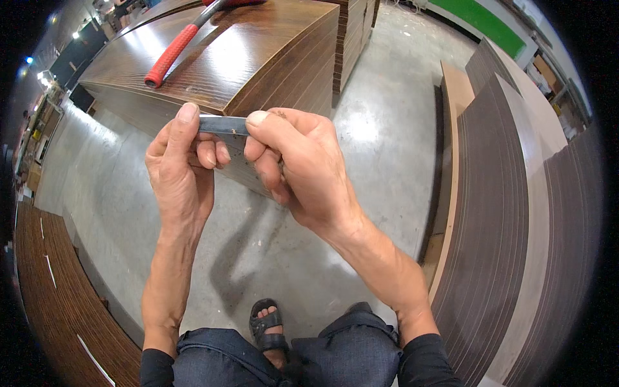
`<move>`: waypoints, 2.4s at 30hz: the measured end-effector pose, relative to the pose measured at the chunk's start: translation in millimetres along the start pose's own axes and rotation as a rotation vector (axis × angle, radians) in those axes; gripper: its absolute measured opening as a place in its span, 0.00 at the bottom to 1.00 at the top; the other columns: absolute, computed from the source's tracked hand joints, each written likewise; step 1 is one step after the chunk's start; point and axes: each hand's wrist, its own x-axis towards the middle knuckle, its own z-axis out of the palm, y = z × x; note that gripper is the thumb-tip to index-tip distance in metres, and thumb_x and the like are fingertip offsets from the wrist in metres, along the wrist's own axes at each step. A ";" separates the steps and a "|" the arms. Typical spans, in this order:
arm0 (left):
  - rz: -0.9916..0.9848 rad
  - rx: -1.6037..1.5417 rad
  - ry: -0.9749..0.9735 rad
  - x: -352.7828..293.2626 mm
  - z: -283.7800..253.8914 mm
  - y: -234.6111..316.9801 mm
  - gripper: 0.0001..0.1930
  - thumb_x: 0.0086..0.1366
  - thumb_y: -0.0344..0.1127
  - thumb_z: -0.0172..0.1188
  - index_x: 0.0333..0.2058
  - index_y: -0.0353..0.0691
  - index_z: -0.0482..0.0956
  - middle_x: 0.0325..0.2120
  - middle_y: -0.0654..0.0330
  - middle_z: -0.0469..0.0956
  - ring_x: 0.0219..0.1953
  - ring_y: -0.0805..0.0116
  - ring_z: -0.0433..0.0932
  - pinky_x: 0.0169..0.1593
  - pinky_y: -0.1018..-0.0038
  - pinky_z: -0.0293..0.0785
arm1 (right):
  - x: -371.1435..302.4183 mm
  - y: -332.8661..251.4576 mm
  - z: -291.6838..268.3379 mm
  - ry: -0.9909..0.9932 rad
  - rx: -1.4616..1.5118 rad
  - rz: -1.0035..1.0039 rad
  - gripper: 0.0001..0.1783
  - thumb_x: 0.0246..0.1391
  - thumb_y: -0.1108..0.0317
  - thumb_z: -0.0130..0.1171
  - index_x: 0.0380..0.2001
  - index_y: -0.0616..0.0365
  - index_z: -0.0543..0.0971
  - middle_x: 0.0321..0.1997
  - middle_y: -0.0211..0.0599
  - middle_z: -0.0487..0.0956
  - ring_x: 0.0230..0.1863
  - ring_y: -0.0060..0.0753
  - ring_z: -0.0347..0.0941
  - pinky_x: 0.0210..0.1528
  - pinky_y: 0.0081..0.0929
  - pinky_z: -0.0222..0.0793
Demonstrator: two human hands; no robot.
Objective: Inspecting and preparing small metal connecting plates for wood panel assembly.
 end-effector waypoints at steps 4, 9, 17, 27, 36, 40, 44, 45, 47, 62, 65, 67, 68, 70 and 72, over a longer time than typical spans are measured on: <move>0.042 0.025 -0.024 3.0 -0.9 -0.7 0.15 0.70 0.36 0.60 0.23 0.36 0.78 0.15 0.61 0.75 0.18 0.72 0.75 0.27 0.78 0.72 | 1.3 0.1 2.4 0.009 -0.023 -0.039 0.17 0.61 0.61 0.54 0.21 0.59 0.75 0.09 0.26 0.67 0.08 0.17 0.56 0.12 0.18 0.50; 0.073 0.050 -0.023 3.5 -2.6 -4.1 0.15 0.70 0.35 0.60 0.22 0.37 0.78 0.15 0.61 0.76 0.19 0.73 0.76 0.27 0.78 0.72 | 0.2 3.8 3.5 0.042 -0.046 -0.029 0.18 0.65 0.63 0.51 0.21 0.57 0.76 0.07 0.24 0.65 0.06 0.15 0.52 0.14 0.18 0.50; 0.094 0.050 0.004 5.7 -0.2 0.0 0.15 0.69 0.33 0.60 0.21 0.36 0.77 0.15 0.59 0.76 0.20 0.72 0.76 0.29 0.77 0.72 | 3.4 1.8 4.3 0.020 -0.045 -0.035 0.18 0.65 0.62 0.52 0.21 0.57 0.76 0.07 0.24 0.64 0.07 0.16 0.53 0.14 0.19 0.50; 0.116 0.042 0.043 1.2 -2.5 -7.3 0.16 0.69 0.33 0.60 0.20 0.37 0.77 0.15 0.59 0.76 0.20 0.72 0.76 0.29 0.77 0.73 | 0.7 3.3 5.3 0.028 -0.052 -0.035 0.18 0.62 0.61 0.55 0.21 0.60 0.75 0.09 0.23 0.65 0.09 0.15 0.54 0.11 0.18 0.48; 0.059 0.080 0.109 -9.1 -13.5 -24.3 0.16 0.69 0.34 0.60 0.21 0.37 0.76 0.16 0.59 0.77 0.20 0.73 0.76 0.29 0.77 0.73 | 1.5 26.7 -4.3 0.052 -0.039 0.012 0.17 0.64 0.63 0.54 0.21 0.58 0.77 0.07 0.23 0.64 0.07 0.15 0.52 0.13 0.17 0.49; 0.130 0.061 0.099 -4.1 -5.2 -16.5 0.16 0.69 0.35 0.61 0.22 0.37 0.76 0.15 0.59 0.77 0.21 0.73 0.76 0.29 0.77 0.73 | 2.3 13.7 2.1 0.039 -0.042 0.018 0.17 0.64 0.63 0.54 0.21 0.58 0.77 0.07 0.23 0.64 0.07 0.15 0.52 0.13 0.18 0.49; 0.091 0.089 0.127 -7.2 -12.1 -25.8 0.16 0.69 0.35 0.61 0.22 0.36 0.76 0.15 0.59 0.77 0.21 0.73 0.76 0.29 0.78 0.72 | 1.4 24.5 0.6 0.076 -0.057 -0.003 0.17 0.61 0.62 0.55 0.20 0.60 0.76 0.09 0.22 0.64 0.09 0.14 0.52 0.11 0.18 0.47; 0.076 0.110 0.131 -10.8 -17.3 -31.5 0.16 0.69 0.36 0.61 0.22 0.36 0.76 0.15 0.59 0.77 0.21 0.72 0.76 0.30 0.78 0.72 | -0.5 31.5 -1.9 0.093 -0.058 0.019 0.18 0.61 0.62 0.56 0.20 0.60 0.76 0.09 0.22 0.64 0.09 0.14 0.53 0.12 0.19 0.47; 0.041 0.107 0.137 -16.5 -19.7 -40.7 0.16 0.69 0.36 0.61 0.22 0.36 0.76 0.15 0.59 0.76 0.21 0.72 0.76 0.30 0.78 0.72 | -2.5 44.3 -12.7 0.092 -0.047 0.022 0.17 0.63 0.62 0.55 0.21 0.59 0.76 0.08 0.23 0.64 0.08 0.14 0.52 0.13 0.18 0.48; 0.073 0.125 0.131 -19.2 -25.8 -57.6 0.16 0.70 0.36 0.59 0.22 0.36 0.75 0.17 0.59 0.77 0.22 0.73 0.76 0.31 0.77 0.71 | 0.5 56.5 -23.5 0.063 -0.025 -0.002 0.18 0.61 0.62 0.56 0.20 0.61 0.76 0.09 0.23 0.65 0.09 0.13 0.53 0.11 0.17 0.46; -0.006 0.114 0.155 -27.6 -29.9 -65.7 0.15 0.70 0.36 0.60 0.23 0.36 0.75 0.17 0.58 0.77 0.22 0.72 0.76 0.31 0.77 0.72 | -1.8 65.4 -28.4 0.080 -0.011 0.033 0.17 0.60 0.62 0.57 0.20 0.61 0.76 0.09 0.23 0.65 0.09 0.13 0.53 0.12 0.17 0.47; 0.012 0.120 0.172 -28.2 -26.5 -60.2 0.15 0.70 0.36 0.59 0.24 0.36 0.76 0.17 0.58 0.77 0.22 0.70 0.76 0.31 0.76 0.73 | -2.0 60.0 -25.3 0.058 -0.024 0.019 0.17 0.59 0.62 0.57 0.19 0.61 0.76 0.09 0.24 0.65 0.09 0.13 0.54 0.12 0.16 0.47; 0.038 0.116 0.193 -27.6 -22.5 -56.3 0.15 0.71 0.35 0.57 0.24 0.37 0.76 0.17 0.59 0.76 0.22 0.69 0.76 0.31 0.76 0.73 | -0.9 53.4 -22.4 0.065 -0.020 0.021 0.17 0.59 0.62 0.57 0.19 0.61 0.76 0.09 0.24 0.65 0.09 0.13 0.54 0.12 0.16 0.47; 0.072 0.109 0.183 -21.9 -15.3 -46.9 0.15 0.71 0.35 0.58 0.24 0.37 0.76 0.17 0.59 0.76 0.22 0.69 0.77 0.31 0.75 0.74 | 2.8 42.5 -17.1 0.002 -0.017 -0.047 0.17 0.58 0.63 0.57 0.19 0.61 0.76 0.09 0.24 0.66 0.09 0.12 0.55 0.12 0.17 0.47; 0.109 0.106 0.175 -19.5 -15.7 -47.5 0.15 0.71 0.35 0.58 0.24 0.37 0.76 0.17 0.59 0.76 0.22 0.69 0.77 0.31 0.75 0.75 | 6.4 44.2 -19.6 0.014 -0.016 -0.042 0.17 0.58 0.63 0.57 0.18 0.61 0.76 0.09 0.24 0.66 0.09 0.12 0.55 0.11 0.17 0.47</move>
